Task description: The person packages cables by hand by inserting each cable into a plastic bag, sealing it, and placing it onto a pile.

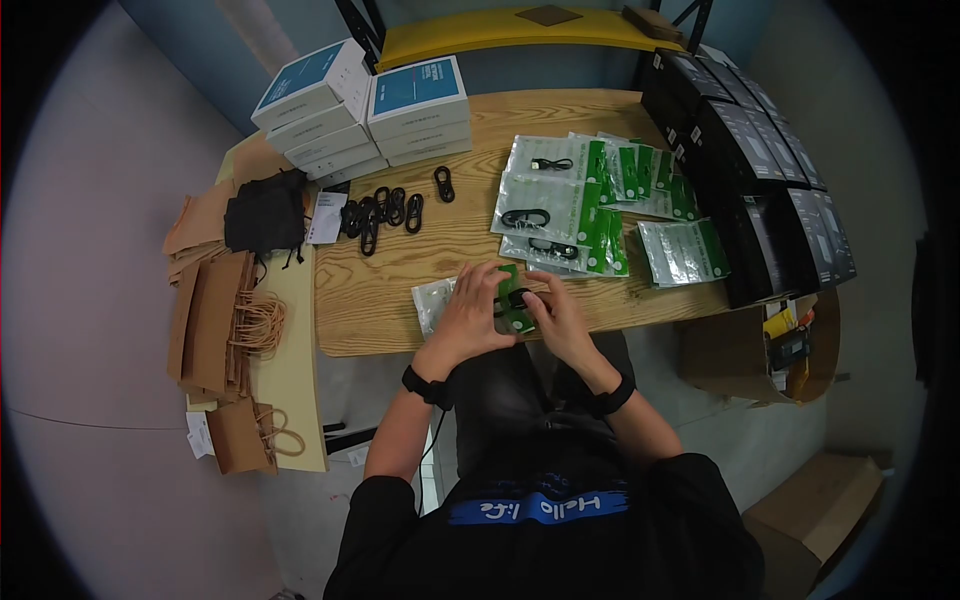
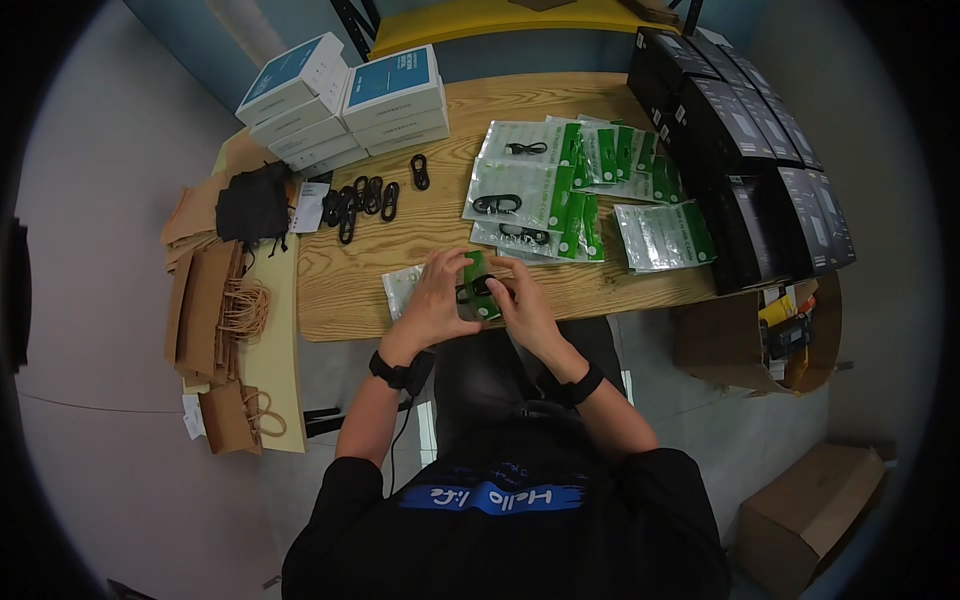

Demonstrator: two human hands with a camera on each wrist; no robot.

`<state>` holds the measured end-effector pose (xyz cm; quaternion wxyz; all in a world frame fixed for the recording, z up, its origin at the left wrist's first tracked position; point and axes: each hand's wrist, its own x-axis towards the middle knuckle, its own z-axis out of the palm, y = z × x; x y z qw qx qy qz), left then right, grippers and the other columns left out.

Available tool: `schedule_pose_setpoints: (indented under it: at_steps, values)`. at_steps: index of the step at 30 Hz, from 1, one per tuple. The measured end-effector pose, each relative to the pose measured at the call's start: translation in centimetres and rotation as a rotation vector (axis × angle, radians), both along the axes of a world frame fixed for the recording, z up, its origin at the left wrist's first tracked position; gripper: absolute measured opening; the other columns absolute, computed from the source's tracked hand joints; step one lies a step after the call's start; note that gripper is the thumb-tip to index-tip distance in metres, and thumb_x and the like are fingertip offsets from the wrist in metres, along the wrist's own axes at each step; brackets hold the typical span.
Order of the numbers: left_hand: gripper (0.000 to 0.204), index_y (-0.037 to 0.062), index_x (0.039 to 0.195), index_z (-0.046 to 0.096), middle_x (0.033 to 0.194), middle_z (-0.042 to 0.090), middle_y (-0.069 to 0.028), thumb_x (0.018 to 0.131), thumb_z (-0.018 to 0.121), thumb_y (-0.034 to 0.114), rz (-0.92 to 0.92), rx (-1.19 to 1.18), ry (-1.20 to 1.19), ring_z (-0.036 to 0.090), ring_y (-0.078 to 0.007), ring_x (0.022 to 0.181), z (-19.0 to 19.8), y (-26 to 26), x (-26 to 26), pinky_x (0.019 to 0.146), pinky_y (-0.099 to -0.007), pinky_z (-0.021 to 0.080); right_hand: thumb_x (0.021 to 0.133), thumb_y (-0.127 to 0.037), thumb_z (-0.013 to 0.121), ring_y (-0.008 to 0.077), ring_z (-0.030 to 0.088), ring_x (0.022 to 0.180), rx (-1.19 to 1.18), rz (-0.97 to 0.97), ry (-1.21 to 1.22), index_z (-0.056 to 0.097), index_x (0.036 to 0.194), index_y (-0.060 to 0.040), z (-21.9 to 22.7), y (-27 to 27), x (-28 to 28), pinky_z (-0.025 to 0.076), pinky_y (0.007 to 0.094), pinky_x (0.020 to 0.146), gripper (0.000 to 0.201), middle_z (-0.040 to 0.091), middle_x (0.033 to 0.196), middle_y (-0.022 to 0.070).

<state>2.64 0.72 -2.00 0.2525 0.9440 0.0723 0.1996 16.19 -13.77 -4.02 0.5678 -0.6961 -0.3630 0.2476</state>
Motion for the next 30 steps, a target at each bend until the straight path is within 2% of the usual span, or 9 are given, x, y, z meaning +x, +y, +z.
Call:
schedule_pose_setpoints:
  at_steps: [2, 4, 8, 15, 18, 20, 22, 26, 30]
  values:
    - [0.093, 0.0078, 0.136, 0.036, 0.143, 0.042, -0.0172, 0.062, 0.09, 0.027, 0.02, -0.014, -0.026, 0.04, -0.0388, 0.138, 0.4, -0.2, 0.0, 0.123, -0.0557, 0.025, 0.096, -0.011, 0.071, 0.0078, 0.063, 0.074, -0.005, -0.003, 0.023, 0.07, 0.112, 0.0026, 0.3, -0.2, 0.0, 0.052, 0.0261, 0.068, 0.021, 0.074, 0.086, 0.005]
    - [0.092, 0.0077, 0.135, 0.037, 0.143, 0.042, -0.0167, 0.062, 0.09, 0.026, 0.015, -0.014, -0.032, 0.04, -0.0392, 0.138, 0.6, -0.2, 0.0, 0.122, -0.0552, 0.026, 0.096, -0.016, 0.071, 0.0104, 0.067, 0.074, 0.04, 0.094, -0.004, 0.068, 0.122, 0.0013, 0.1, -0.4, 0.1, 0.052, 0.0266, 0.067, 0.031, 0.075, 0.085, 0.0119]
    - [0.091, 0.0071, 0.134, 0.037, 0.144, 0.042, -0.0157, 0.063, 0.09, 0.025, 0.003, -0.037, -0.032, 0.04, -0.041, 0.137, 0.5, -0.2, -0.1, 0.12, -0.054, 0.029, 0.096, -0.015, 0.071, 0.0105, 0.068, 0.076, 0.034, 0.118, 0.089, 0.068, 0.124, 0.0014, -1.7, -0.3, 0.9, 0.052, 0.0267, 0.067, 0.033, 0.076, 0.088, 0.0114]
    - [0.091, 0.0072, 0.134, 0.039, 0.146, 0.041, -0.0158, 0.063, 0.092, 0.027, -0.008, -0.095, -0.007, 0.039, -0.0416, 0.138, -1.4, 0.1, 0.2, 0.119, -0.0531, 0.031, 0.094, -0.009, 0.071, 0.0092, 0.065, 0.071, -0.098, 0.264, 0.17, 0.062, 0.134, 0.0014, -0.3, -1.0, -0.2, 0.051, 0.026, 0.065, 0.042, 0.072, 0.078, 0.0071]
    - [0.099, 0.0078, 0.14, 0.037, 0.149, 0.039, -0.0169, 0.062, 0.093, 0.034, -0.025, -0.011, 0.027, 0.036, -0.0404, 0.142, -0.5, 0.0, -0.3, 0.122, -0.0541, 0.026, 0.095, -0.008, 0.07, 0.0092, 0.064, 0.067, -0.131, 0.274, 0.141, 0.06, 0.136, 0.0016, -0.9, -0.8, 0.2, 0.051, 0.0259, 0.062, 0.044, 0.07, 0.078, 0.0073]
    - [0.109, 0.0083, 0.147, 0.034, 0.153, 0.036, -0.0186, 0.061, 0.093, 0.042, 0.107, 0.12, 0.182, 0.032, -0.039, 0.145, 0.4, -0.4, -1.2, 0.124, -0.0552, 0.02, 0.095, -0.008, 0.07, 0.0094, 0.063, 0.066, -0.146, 0.267, 0.108, 0.06, 0.136, 0.002, -1.7, -1.0, 0.5, 0.051, 0.0261, 0.061, 0.043, 0.07, 0.078, 0.0078]
    - [0.112, 0.0084, 0.149, 0.033, 0.154, 0.034, -0.0192, 0.061, 0.092, 0.044, 0.114, 0.115, 0.223, 0.031, -0.0389, 0.145, -0.3, 0.2, -2.1, 0.125, -0.0553, 0.018, 0.095, -0.007, 0.07, 0.0098, 0.062, 0.063, -0.039, 0.145, 0.168, 0.061, 0.133, 0.0032, -1.8, -1.1, 0.6, 0.051, 0.0265, 0.059, 0.041, 0.07, 0.077, 0.0085]
    - [0.113, 0.0083, 0.149, 0.033, 0.154, 0.033, -0.0197, 0.06, 0.093, 0.045, 0.106, 0.099, 0.241, 0.03, -0.039, 0.145, -1.4, 0.8, -2.7, 0.125, -0.0546, 0.018, 0.094, -0.007, 0.071, 0.011, 0.063, 0.064, -0.074, 0.135, 0.329, 0.066, 0.124, 0.0048, -1.9, -1.0, 1.1, 0.05, 0.0256, 0.058, 0.033, 0.07, 0.076, 0.0085]
    - [0.112, 0.0088, 0.148, 0.033, 0.152, 0.034, -0.0193, 0.059, 0.093, 0.043, 0.104, 0.018, 0.238, 0.03, -0.0387, 0.145, -1.4, 1.1, -2.6, 0.124, -0.0541, 0.018, 0.09, -0.013, 0.077, 0.0127, 0.062, 0.064, -0.128, 0.153, 0.103, 0.073, 0.11, 0.0037, -0.2, -1.1, 0.6, 0.05, 0.0283, 0.061, 0.027, 0.07, 0.075, 0.0089]
